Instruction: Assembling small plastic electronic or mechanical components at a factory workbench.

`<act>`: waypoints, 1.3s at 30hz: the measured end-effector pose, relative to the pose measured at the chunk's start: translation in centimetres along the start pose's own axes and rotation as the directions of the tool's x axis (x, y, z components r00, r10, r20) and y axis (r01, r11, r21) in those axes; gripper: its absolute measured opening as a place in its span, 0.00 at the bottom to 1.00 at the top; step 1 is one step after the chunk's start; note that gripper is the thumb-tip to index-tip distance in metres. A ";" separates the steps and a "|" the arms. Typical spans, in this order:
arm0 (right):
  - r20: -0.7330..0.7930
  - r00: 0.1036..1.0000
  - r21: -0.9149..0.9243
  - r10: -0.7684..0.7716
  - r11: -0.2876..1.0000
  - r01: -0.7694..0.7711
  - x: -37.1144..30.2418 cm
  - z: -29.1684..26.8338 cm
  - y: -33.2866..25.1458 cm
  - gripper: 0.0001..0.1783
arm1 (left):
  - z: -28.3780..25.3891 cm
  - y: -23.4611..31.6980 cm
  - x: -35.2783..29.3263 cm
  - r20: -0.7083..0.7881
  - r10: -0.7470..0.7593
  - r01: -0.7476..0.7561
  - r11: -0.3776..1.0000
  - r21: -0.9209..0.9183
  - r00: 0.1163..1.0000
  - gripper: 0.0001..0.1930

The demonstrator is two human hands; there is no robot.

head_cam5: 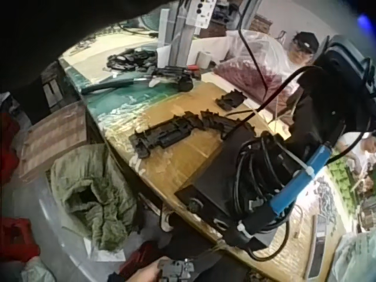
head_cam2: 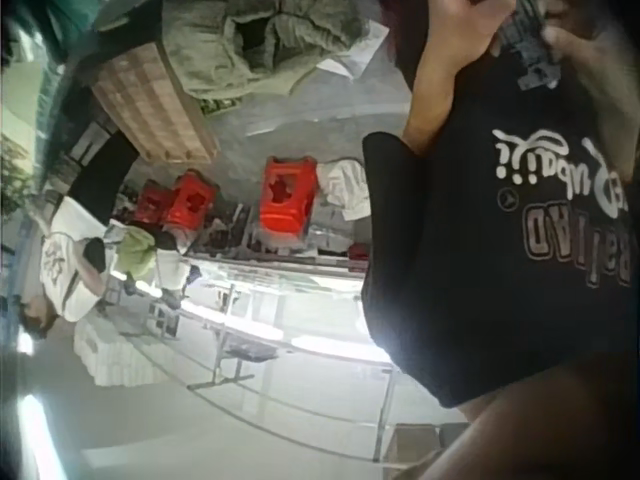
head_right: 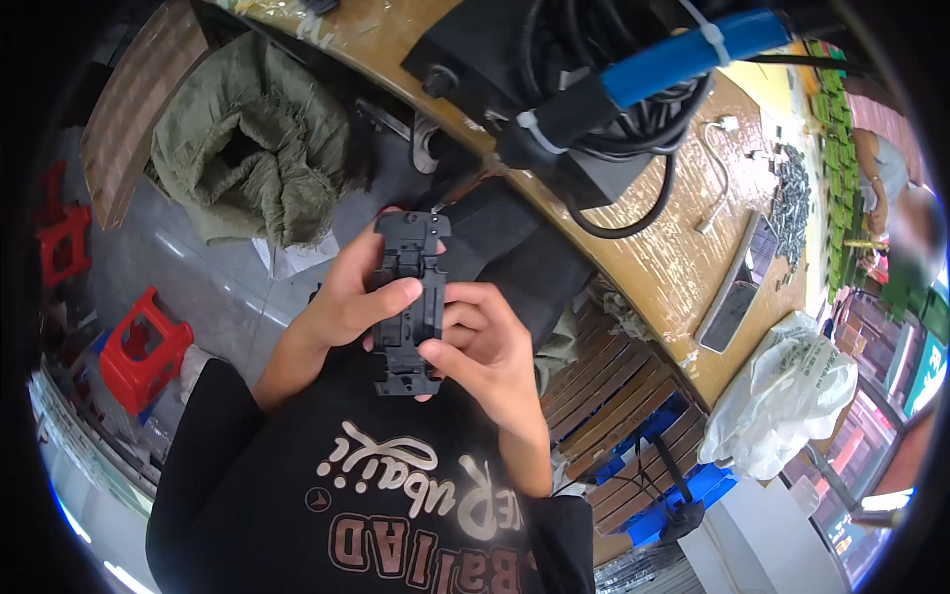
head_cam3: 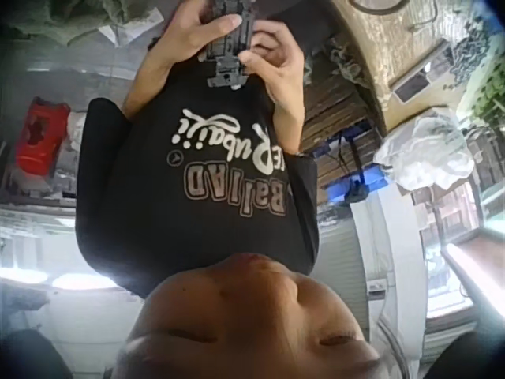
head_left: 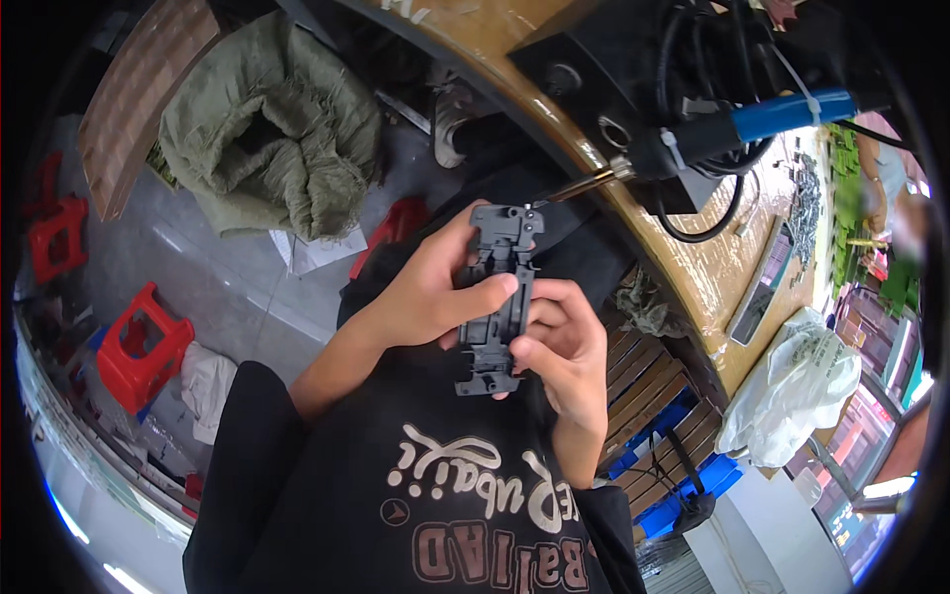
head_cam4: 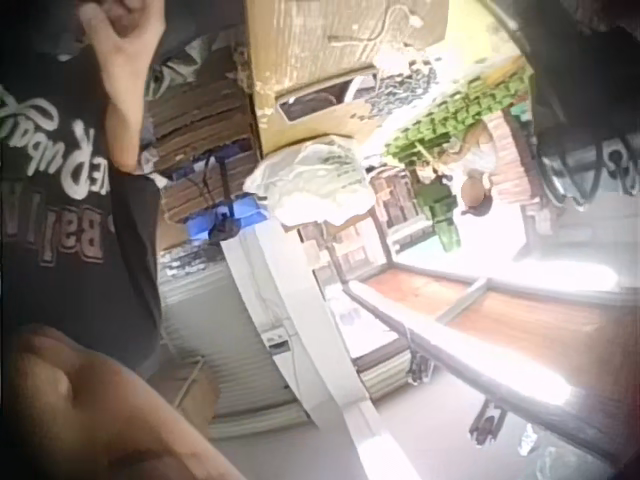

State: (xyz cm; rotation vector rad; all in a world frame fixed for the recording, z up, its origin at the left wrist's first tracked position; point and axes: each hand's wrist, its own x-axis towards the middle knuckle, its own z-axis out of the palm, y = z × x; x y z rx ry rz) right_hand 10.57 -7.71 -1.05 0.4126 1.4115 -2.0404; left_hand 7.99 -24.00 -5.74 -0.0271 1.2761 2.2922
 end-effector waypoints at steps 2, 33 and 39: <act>0.000 1.000 0.010 0.005 1.000 -0.005 0.1 0.1 0.0 0.22 | -0.1 -0.1 0.1 -0.014 -0.005 0.005 1.000 0.005 1.000 0.17; -0.008 0.993 -0.041 -0.115 0.993 0.115 1.3 -0.1 0.2 0.23 | -0.1 0.5 0.8 -0.098 0.051 -0.034 0.984 0.173 0.994 0.21; -0.020 0.990 -0.028 -0.140 0.990 0.139 1.1 -0.1 0.1 0.23 | 0.3 1.0 0.8 -0.128 0.092 -0.073 0.986 0.148 0.987 0.17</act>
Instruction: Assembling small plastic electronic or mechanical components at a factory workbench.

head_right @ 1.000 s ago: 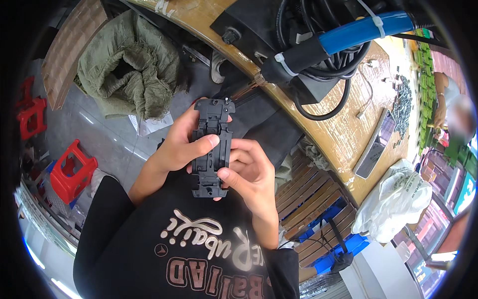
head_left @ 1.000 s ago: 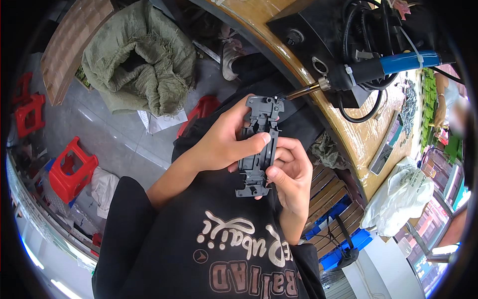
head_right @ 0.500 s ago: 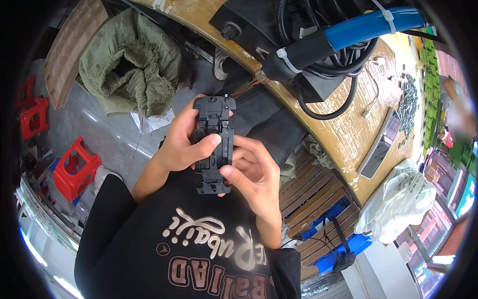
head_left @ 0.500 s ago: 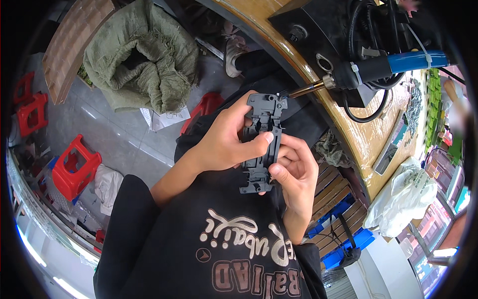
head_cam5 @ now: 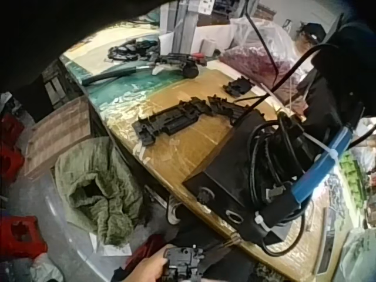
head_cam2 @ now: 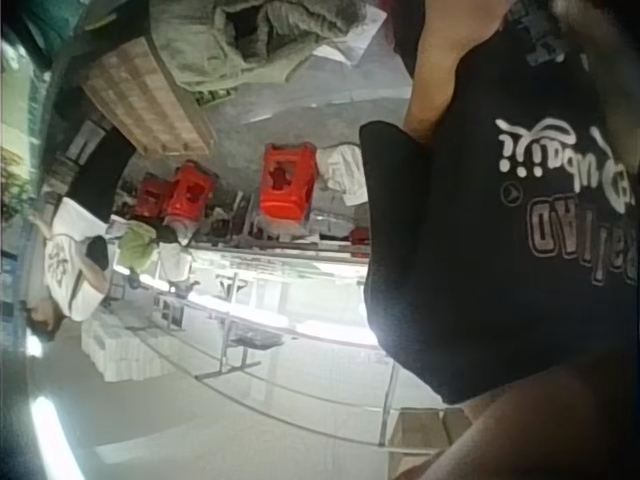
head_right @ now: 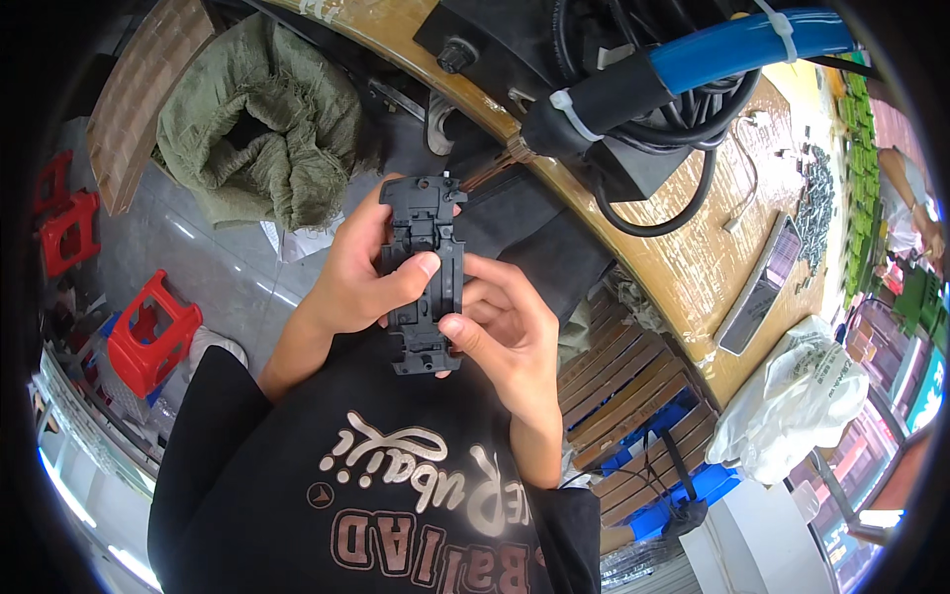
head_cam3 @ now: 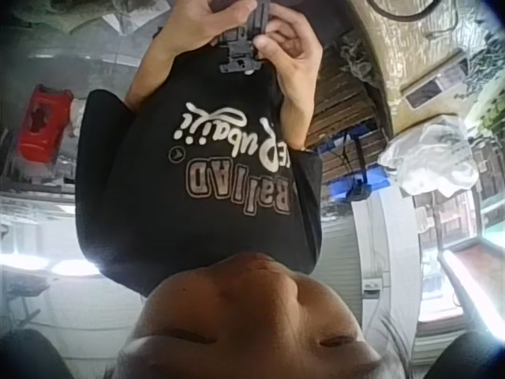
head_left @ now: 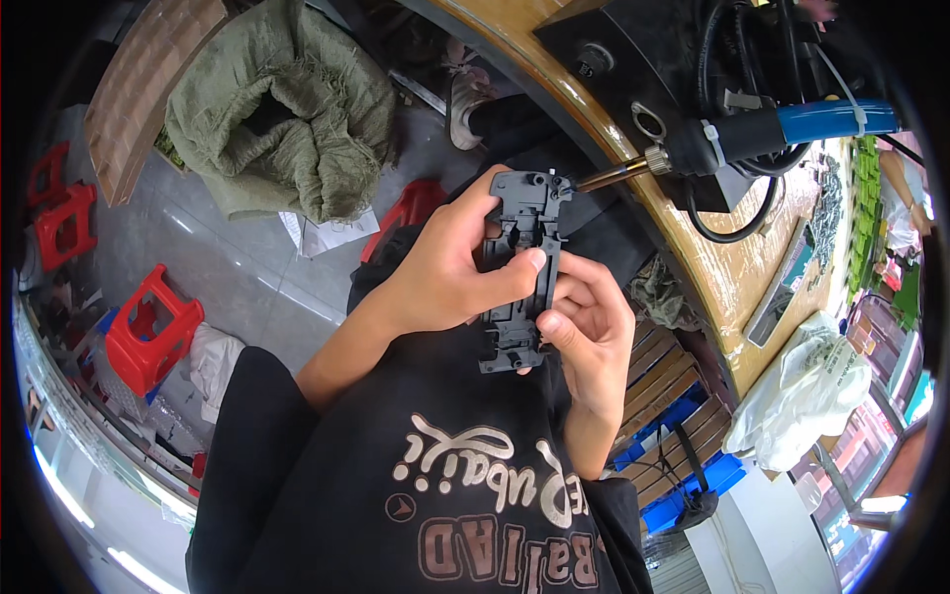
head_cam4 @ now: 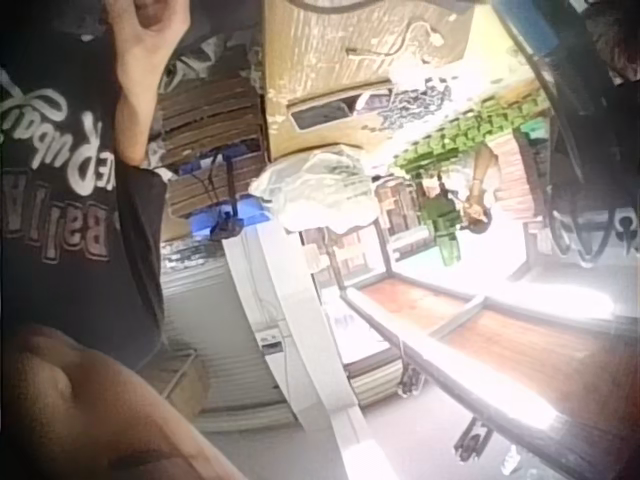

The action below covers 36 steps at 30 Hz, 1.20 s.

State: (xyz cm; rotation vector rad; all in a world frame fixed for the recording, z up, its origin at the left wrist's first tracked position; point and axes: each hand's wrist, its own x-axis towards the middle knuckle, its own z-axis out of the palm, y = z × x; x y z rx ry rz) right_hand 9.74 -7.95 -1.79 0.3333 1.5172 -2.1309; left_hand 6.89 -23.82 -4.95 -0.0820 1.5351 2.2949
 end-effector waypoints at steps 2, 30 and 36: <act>0.000 1.000 -0.025 -0.009 1.000 0.009 -0.1 0.1 0.1 0.23 | -0.1 0.0 -0.1 0.005 -0.013 0.013 1.000 -0.009 1.000 0.17; 0.035 0.999 -0.017 -0.003 1.000 0.003 0.4 -0.2 0.8 0.22 | -0.4 -0.6 -0.1 0.028 0.075 -0.078 0.984 0.160 0.997 0.20; 0.034 0.999 0.005 -0.016 1.000 0.016 0.0 -0.2 0.8 0.23 | -0.2 -0.7 -0.3 0.033 0.054 -0.058 0.989 0.135 0.998 0.20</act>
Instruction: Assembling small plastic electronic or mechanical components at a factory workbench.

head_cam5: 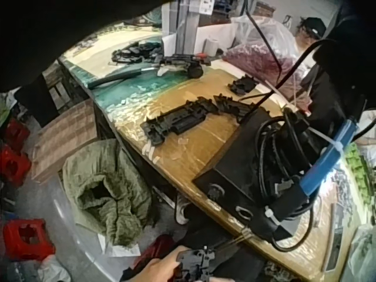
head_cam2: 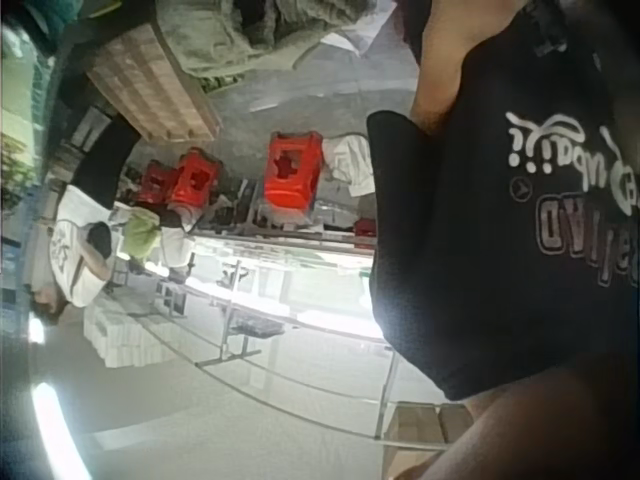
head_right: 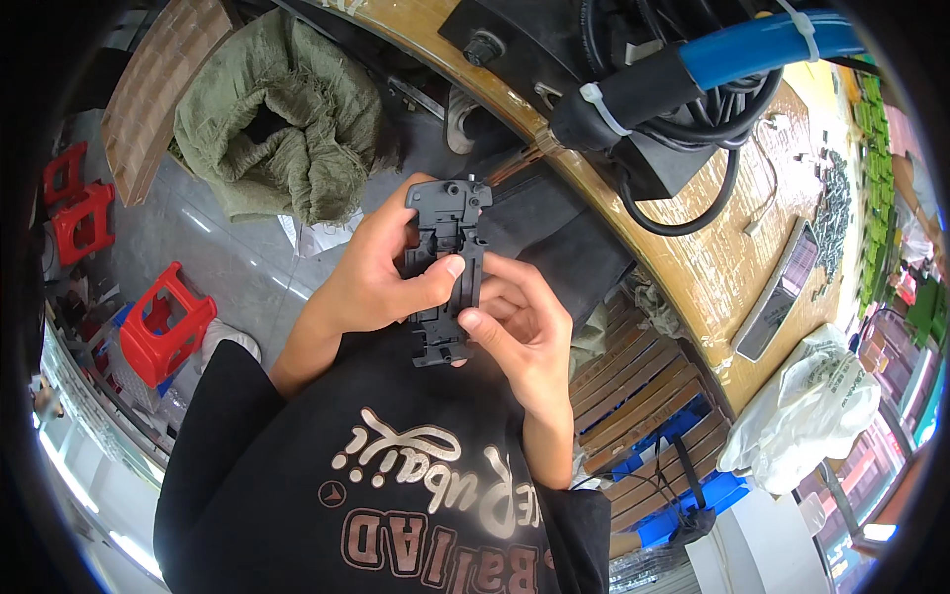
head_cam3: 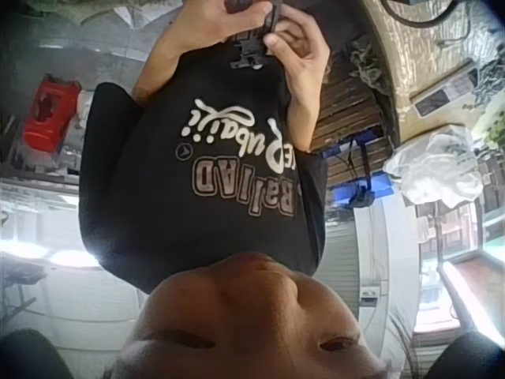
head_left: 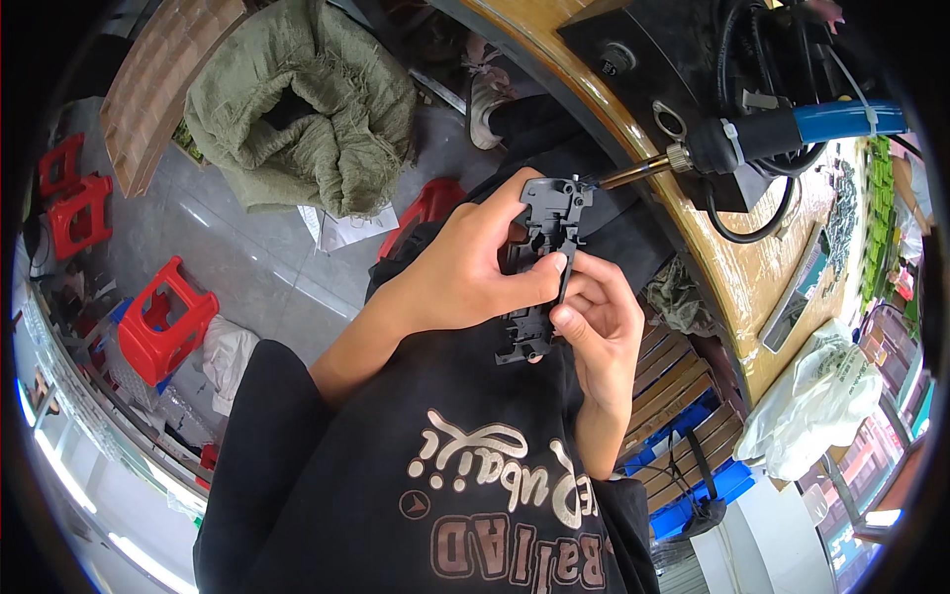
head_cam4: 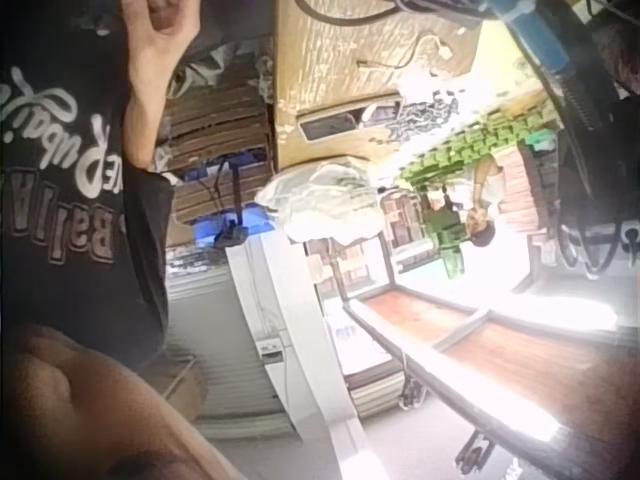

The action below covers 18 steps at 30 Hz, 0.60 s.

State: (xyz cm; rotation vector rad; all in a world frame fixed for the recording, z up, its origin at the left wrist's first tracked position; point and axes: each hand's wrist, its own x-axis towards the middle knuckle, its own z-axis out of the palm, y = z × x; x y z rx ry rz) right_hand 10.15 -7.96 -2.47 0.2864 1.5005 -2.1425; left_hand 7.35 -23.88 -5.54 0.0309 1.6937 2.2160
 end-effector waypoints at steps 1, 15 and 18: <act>0.000 1.000 0.002 -0.002 1.000 0.002 0.0 0.0 0.0 0.23 | 0.0 -0.1 0.0 0.002 0.000 0.000 1.000 0.002 1.000 0.20; -0.015 1.000 -0.025 0.006 1.000 -0.006 0.2 -0.5 0.3 0.22 | -0.2 0.3 0.1 0.004 -0.096 0.095 0.993 0.068 0.995 0.21; -0.008 1.000 -0.026 -0.008 1.000 0.008 0.3 -0.5 0.3 0.22 | 0.0 0.4 0.2 0.002 -0.049 0.049 0.997 0.056 0.999 0.20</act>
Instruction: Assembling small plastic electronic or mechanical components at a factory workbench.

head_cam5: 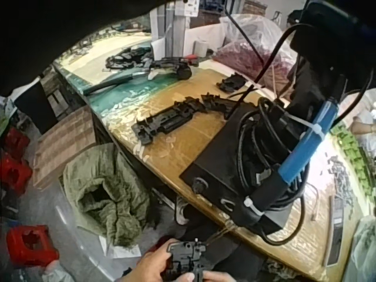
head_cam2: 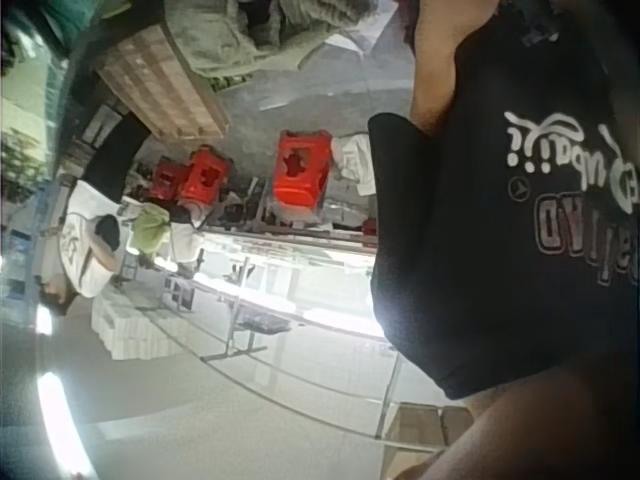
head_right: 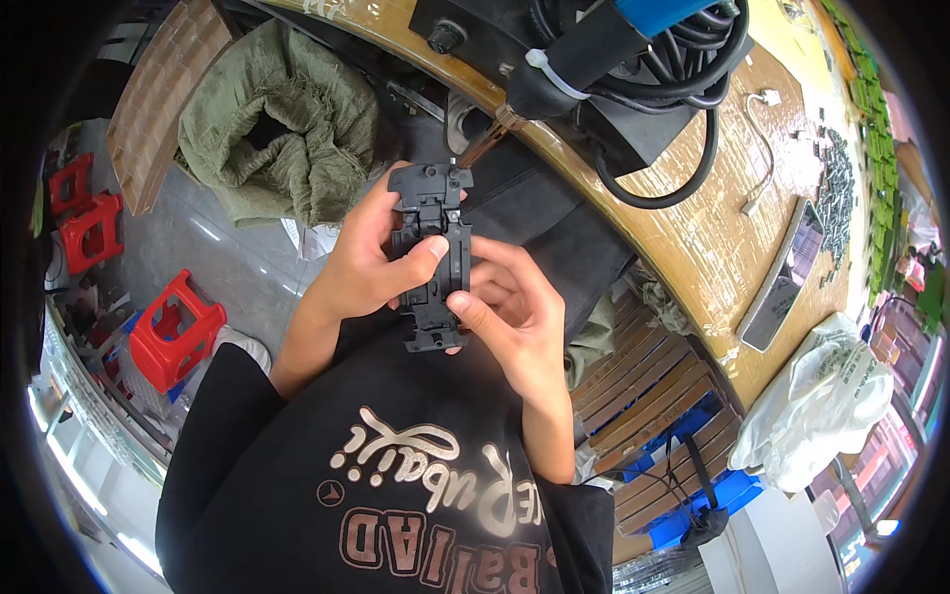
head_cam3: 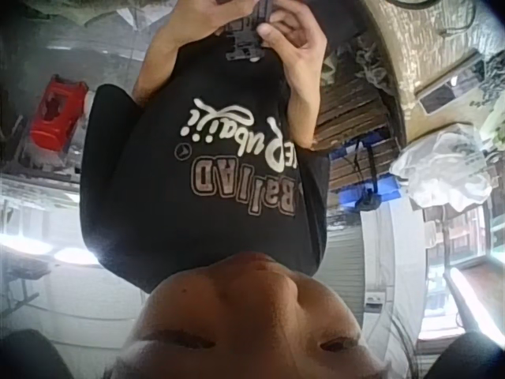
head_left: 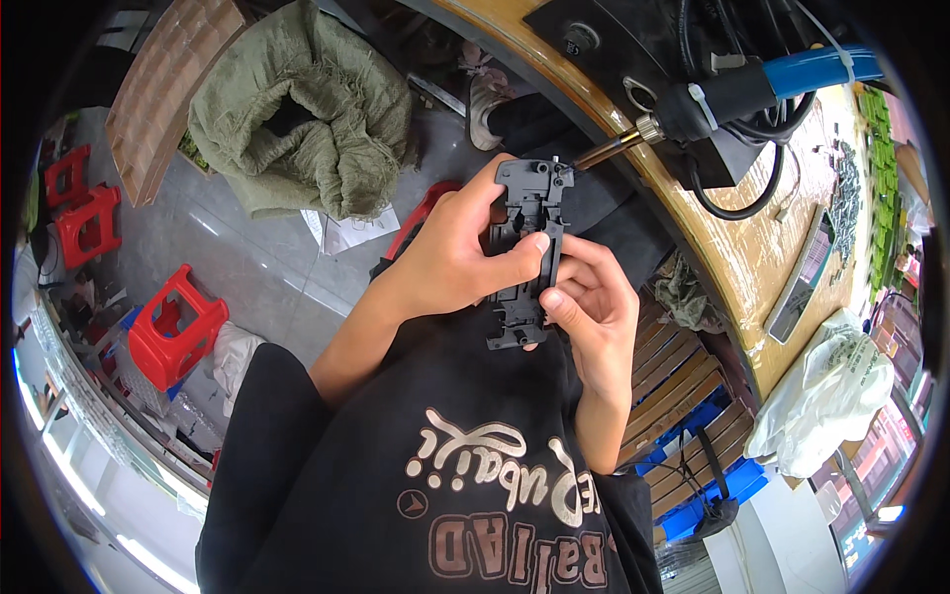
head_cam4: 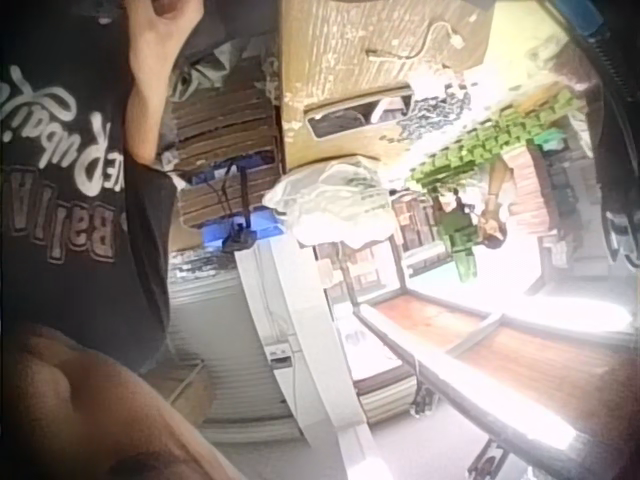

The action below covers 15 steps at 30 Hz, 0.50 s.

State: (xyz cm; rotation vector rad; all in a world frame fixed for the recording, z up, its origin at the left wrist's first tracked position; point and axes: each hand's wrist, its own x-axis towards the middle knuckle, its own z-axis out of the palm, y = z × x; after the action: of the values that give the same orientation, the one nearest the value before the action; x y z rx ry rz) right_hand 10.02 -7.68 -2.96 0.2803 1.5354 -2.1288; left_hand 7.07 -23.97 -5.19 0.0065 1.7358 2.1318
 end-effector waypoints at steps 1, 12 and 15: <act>-0.003 1.000 0.001 -0.001 1.000 0.001 0.0 0.0 0.0 0.22 | 0.0 0.0 0.0 0.003 -0.001 0.001 1.000 0.000 1.000 0.20; 0.011 1.000 0.013 -0.026 1.000 0.026 0.2 0.2 -0.5 0.22 | 0.3 0.0 0.4 -0.041 0.112 -0.113 0.993 -0.016 0.993 0.17; 0.012 1.000 0.029 -0.025 0.999 0.024 0.2 0.4 -0.7 0.22 | 0.3 0.0 0.3 -0.047 0.095 -0.097 0.994 -0.049 0.994 0.17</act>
State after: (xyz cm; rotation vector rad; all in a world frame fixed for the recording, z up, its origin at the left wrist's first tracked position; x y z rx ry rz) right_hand 9.54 -7.93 -2.33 0.2584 1.5099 -2.1687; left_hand 6.88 -23.65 -5.17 0.0288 1.7385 2.2609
